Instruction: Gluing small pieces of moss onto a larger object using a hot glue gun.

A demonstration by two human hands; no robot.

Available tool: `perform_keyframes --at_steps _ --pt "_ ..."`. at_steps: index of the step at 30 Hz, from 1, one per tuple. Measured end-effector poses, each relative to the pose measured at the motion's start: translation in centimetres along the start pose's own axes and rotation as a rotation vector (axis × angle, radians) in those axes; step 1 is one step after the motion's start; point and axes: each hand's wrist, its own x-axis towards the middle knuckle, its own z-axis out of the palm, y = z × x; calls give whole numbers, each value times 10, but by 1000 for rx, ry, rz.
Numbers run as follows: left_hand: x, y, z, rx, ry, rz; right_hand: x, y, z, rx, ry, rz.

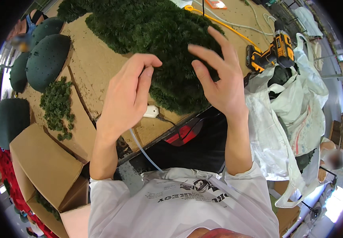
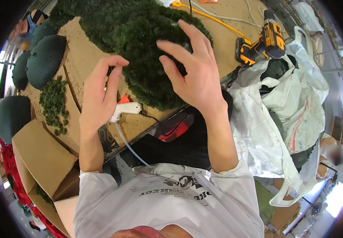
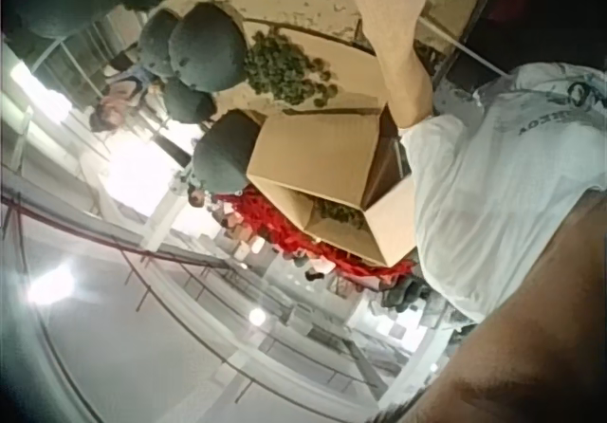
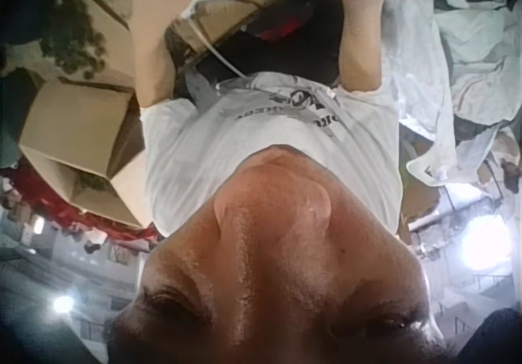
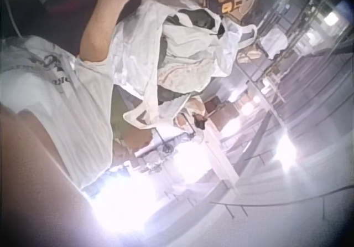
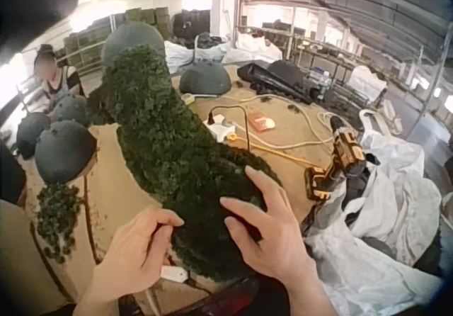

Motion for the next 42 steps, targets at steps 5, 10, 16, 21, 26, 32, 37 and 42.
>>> perform_keyframes --at_steps 5,10,16,21,26,32,37,42 --pt "6 -12 -19 -115 -7 -12 -2 1 -4 -35 -33 -4" --pt "11 -24 -16 -217 -55 41 -2 2 -5 -29 -51 3" --pt "17 -17 -4 -250 -42 -18 -1 -3 -5 -11 -59 27" --pt "43 -16 9 20 -87 398 -6 -2 -5 12 -49 50" --pt "51 -18 14 301 -177 528 -11 -5 -5 17 -42 67" --pt "51 -23 9 353 -197 479 -9 -9 -7 13 -13 61" --pt "53 -25 7 374 -219 485 -30 -54 -3 257 -73 104" --pt "52 -26 6 379 -227 493 -86 -105 60 -36 -681 43"
